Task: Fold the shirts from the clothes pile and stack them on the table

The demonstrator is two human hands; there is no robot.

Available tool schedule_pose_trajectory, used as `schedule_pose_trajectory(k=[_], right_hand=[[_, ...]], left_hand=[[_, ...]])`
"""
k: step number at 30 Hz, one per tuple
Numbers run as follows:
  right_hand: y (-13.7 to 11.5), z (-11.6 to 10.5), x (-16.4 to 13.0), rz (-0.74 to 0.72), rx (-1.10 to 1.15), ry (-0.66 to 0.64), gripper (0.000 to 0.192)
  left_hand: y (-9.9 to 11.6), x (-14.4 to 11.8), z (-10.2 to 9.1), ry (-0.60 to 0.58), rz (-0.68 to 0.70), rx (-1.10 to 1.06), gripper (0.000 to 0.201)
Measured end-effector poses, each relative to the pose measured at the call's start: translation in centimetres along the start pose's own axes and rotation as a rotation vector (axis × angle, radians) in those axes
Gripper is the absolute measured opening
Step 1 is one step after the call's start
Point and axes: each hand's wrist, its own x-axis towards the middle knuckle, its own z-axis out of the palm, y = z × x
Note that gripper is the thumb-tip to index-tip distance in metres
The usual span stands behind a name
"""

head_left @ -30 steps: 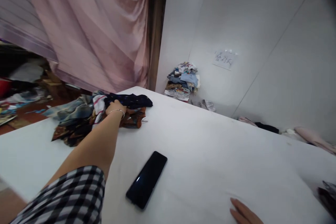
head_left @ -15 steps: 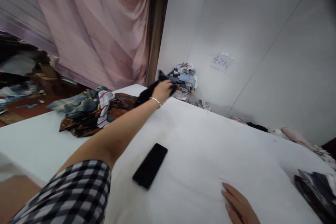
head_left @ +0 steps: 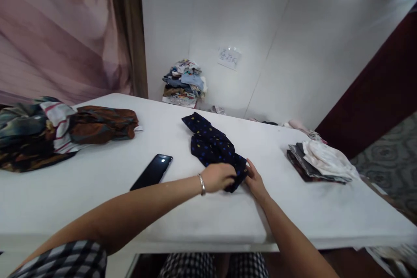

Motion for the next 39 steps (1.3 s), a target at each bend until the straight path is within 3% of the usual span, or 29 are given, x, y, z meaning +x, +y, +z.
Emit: schedule_pose_trajectory(k=[4,8,10,13,16,21,24,28,31,33,35,39], right_hand=[[-0.4,0.0,0.2,0.037,0.075,0.025,0.087],[-0.7,-0.3,0.4,0.038,0.132,0.017,0.079],[-0.6,-0.4,0.5,0.027,0.157,0.011,0.075],[-0.2,-0.4,0.7,0.007,0.187,0.010,0.073],[0.2,-0.3,1.0,0.017,0.210,0.022,0.075],[0.1,-0.8,1.2,0.090,0.307,0.039,0.084],[-0.2,-1.3,1.3,0.097,0.401,0.030,0.085],[-0.3,-1.7,1.6,0.155,0.372,-0.001,0.084],[-0.1,-1.4,1.6,0.139,0.326,-0.028,0.072],[0.1,-1.3,1.5,0.126,0.340,-0.026,0.061],[0.0,-1.7,1.5,0.135,0.398,0.030,0.055],[-2.5,-4.8,2.8,0.022,0.575,0.289,0.036]], left_hand=[[-1.5,2.9,-1.2,0.085,-0.099,0.252,0.029],[-3.2,4.5,0.2,0.122,-0.237,0.381,0.048],[-3.6,5.1,1.4,0.137,-0.300,0.401,0.045],[-3.7,6.1,2.6,0.176,-0.355,0.369,0.022],[-2.8,7.0,3.2,0.197,-0.345,0.248,0.024],[0.5,7.1,5.4,0.161,-0.227,-0.094,0.034],[2.0,6.0,7.3,0.123,-0.167,-0.290,0.040],[2.3,3.5,9.5,-0.024,-0.192,-0.646,0.048],[2.2,2.1,10.2,-0.046,-0.244,-0.701,0.047],[2.4,1.8,9.6,0.016,-0.263,-0.695,0.045],[2.9,2.1,7.6,0.149,-0.243,-0.675,0.044],[4.7,3.9,0.1,0.531,-0.098,-0.693,0.043]])
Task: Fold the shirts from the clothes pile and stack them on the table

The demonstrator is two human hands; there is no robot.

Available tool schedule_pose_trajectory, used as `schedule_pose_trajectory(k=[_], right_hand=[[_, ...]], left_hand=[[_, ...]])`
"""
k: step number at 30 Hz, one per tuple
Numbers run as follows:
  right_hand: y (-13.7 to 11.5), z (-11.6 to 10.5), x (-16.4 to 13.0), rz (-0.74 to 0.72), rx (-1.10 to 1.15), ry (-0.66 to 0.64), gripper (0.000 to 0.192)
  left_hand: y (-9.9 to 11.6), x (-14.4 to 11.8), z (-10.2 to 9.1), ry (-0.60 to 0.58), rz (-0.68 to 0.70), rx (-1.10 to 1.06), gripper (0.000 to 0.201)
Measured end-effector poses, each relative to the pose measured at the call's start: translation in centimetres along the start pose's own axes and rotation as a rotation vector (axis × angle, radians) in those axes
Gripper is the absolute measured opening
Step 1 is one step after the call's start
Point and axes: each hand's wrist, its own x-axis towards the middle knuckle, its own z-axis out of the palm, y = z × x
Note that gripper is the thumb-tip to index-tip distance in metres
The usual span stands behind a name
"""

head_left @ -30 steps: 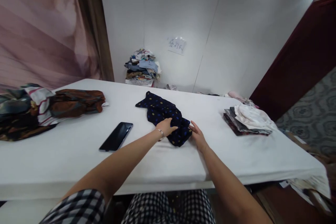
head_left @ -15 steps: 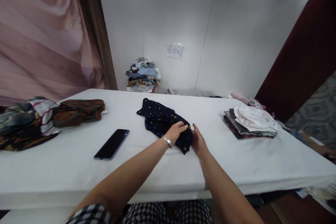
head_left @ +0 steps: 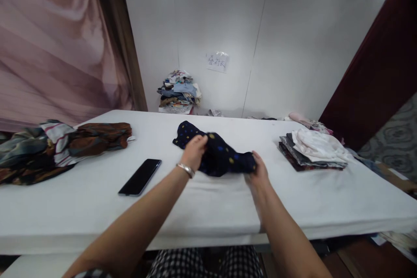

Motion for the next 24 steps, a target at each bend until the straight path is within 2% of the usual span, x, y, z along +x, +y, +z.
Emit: schedule_pose_trajectory(k=[3,6,9,11,14,16,18,20,24], right_hand=[[-6.1,0.8,1.7,-0.221,0.134,0.022,0.024],[-13.5,3.2,1.8,-0.483,0.143,-0.090,0.025],[-19.2,5.8,0.5,-0.719,-0.003,-0.187,0.035],[-20.8,6.5,-0.2,-0.788,-0.104,-0.211,0.040],[-20.1,6.0,-0.1,-0.718,-0.278,-0.183,0.041],[-18.2,4.8,0.2,-0.610,-0.444,-0.139,0.039],[-15.9,3.7,0.3,-0.511,-0.625,-0.129,0.035],[-13.9,2.9,0.1,-0.471,-0.767,-0.161,0.030],[-12.1,3.0,-0.7,-0.471,-0.875,-0.261,0.030]], left_hand=[[4.9,3.0,-1.5,0.091,0.188,-0.063,0.036],[8.4,4.4,-1.1,0.187,0.452,0.081,0.029],[9.8,4.9,-0.2,0.276,0.681,0.347,0.026],[9.4,5.5,-0.1,0.273,0.689,0.496,0.025],[7.0,7.1,-0.9,0.176,0.463,0.707,0.025],[4.7,7.8,-1.5,0.112,0.313,0.784,0.024],[2.4,7.4,-1.7,0.084,0.261,0.787,0.026],[0.3,5.6,-1.1,0.032,0.271,0.757,0.028],[-3.0,-0.4,1.6,-0.310,0.213,0.682,0.029]])
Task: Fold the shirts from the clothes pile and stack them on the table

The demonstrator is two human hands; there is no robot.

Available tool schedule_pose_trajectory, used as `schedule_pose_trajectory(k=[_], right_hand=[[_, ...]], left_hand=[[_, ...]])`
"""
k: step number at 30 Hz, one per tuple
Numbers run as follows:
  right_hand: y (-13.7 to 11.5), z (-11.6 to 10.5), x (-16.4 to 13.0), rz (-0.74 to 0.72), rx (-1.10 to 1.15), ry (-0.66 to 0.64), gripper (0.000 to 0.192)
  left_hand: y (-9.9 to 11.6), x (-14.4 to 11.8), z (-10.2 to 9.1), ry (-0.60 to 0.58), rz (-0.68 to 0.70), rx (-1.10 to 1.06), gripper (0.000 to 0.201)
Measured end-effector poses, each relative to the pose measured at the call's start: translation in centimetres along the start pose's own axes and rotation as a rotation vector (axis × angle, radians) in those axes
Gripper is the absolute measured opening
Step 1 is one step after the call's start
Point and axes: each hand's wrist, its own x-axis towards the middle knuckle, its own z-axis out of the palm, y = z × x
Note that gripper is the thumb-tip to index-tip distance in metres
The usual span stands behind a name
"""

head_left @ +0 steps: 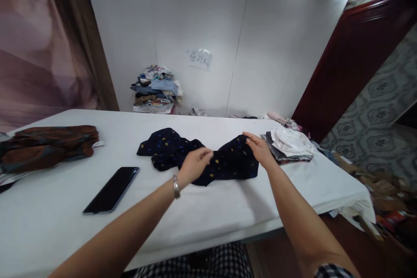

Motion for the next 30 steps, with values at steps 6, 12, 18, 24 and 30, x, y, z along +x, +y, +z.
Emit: schedule_pose_trajectory(k=[6,12,18,24,30], right_hand=[[-3.4,1.7,-0.3,0.042,0.221,-0.285,0.048],[-2.8,3.3,-1.0,0.066,0.331,-0.435,0.063],[5.2,1.5,-2.7,0.267,0.079,-0.034,0.064],[11.3,0.5,-6.7,0.471,-0.273,-0.011,0.062],[10.0,0.6,-6.2,0.414,-0.509,-0.245,0.042]], left_hand=[[1.4,-2.4,4.7,0.037,0.089,0.055,0.047],[-0.2,1.0,3.1,0.342,0.147,0.244,0.016],[-2.5,1.0,1.4,0.209,-0.127,0.033,0.030],[-3.0,-0.8,0.9,0.196,-0.242,-0.108,0.032],[-2.2,-1.6,0.0,0.196,-0.297,-0.487,0.031]])
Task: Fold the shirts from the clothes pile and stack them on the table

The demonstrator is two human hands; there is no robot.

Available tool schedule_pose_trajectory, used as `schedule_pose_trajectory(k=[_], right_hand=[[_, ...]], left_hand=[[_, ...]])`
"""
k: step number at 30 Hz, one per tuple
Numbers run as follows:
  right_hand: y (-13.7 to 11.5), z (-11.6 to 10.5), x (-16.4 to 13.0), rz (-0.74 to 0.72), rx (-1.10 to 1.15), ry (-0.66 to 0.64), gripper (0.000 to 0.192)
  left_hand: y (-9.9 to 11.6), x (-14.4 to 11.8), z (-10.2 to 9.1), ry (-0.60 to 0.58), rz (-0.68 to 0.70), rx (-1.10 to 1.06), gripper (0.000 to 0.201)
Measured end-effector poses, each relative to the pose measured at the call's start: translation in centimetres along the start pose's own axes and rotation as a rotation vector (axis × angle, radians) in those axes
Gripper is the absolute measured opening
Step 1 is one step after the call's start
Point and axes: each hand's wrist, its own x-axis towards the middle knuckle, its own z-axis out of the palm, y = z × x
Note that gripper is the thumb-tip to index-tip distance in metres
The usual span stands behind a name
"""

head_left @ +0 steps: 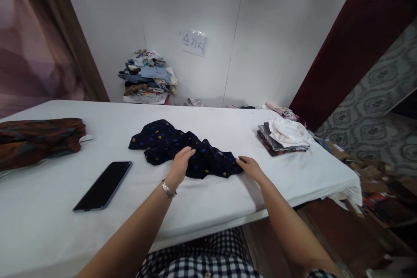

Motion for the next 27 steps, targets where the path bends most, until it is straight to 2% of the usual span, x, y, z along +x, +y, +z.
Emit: schedule_pose_trajectory(k=[4,6,7,8,11,12,14,16,19,21,24,25,27], right_hand=[[-1.2,-0.1,0.3,-0.017,0.003,-0.128,0.036],[-1.7,0.1,0.3,-0.031,0.064,-0.209,0.028],[-1.9,0.1,0.3,-0.061,0.107,-0.209,0.025],[-2.2,0.1,0.1,-0.113,0.158,-0.167,0.024],[-3.5,-0.6,-0.5,-0.336,0.356,0.072,0.023],[-3.9,-0.9,-0.8,-0.363,0.438,0.130,0.024],[-4.8,-1.5,-1.4,-0.302,0.614,0.174,0.028],[-5.6,-1.8,-2.0,-0.196,0.753,0.152,0.032],[-6.8,-1.8,-2.6,-0.176,0.841,0.023,0.040],[-7.8,-1.8,-2.7,-0.178,0.870,-0.093,0.061],[-9.6,-1.8,-2.5,-0.150,0.838,-0.239,0.100],[-10.3,-1.8,-2.3,-0.155,0.800,-0.271,0.104],[-11.5,-1.5,-1.9,-0.192,0.721,-0.326,0.094]], left_hand=[[1.9,0.2,-0.1,0.004,0.062,-0.128,0.026],[3.0,0.7,-0.4,0.010,0.115,-0.134,0.022],[3.4,1.0,-0.7,0.020,0.133,-0.107,0.021],[3.8,1.4,-1.2,0.036,0.149,-0.062,0.022],[4.4,2.4,-3.1,0.100,0.215,0.136,0.027],[4.4,2.8,-3.8,0.121,0.237,0.198,0.028],[4.5,3.3,-5.2,0.162,0.266,0.298,0.029],[4.7,3.7,-6.0,0.218,0.285,0.365,0.027],[5.5,3.9,-5.5,0.265,0.366,0.427,0.024],[6.4,3.8,-3.8,0.179,0.439,0.475,0.023],[7.9,3.5,-0.1,-0.098,0.555,0.578,0.023],[8.3,3.5,1.1,-0.205,0.587,0.612,0.023],[9.0,3.6,3.4,-0.419,0.615,0.671,0.024]])
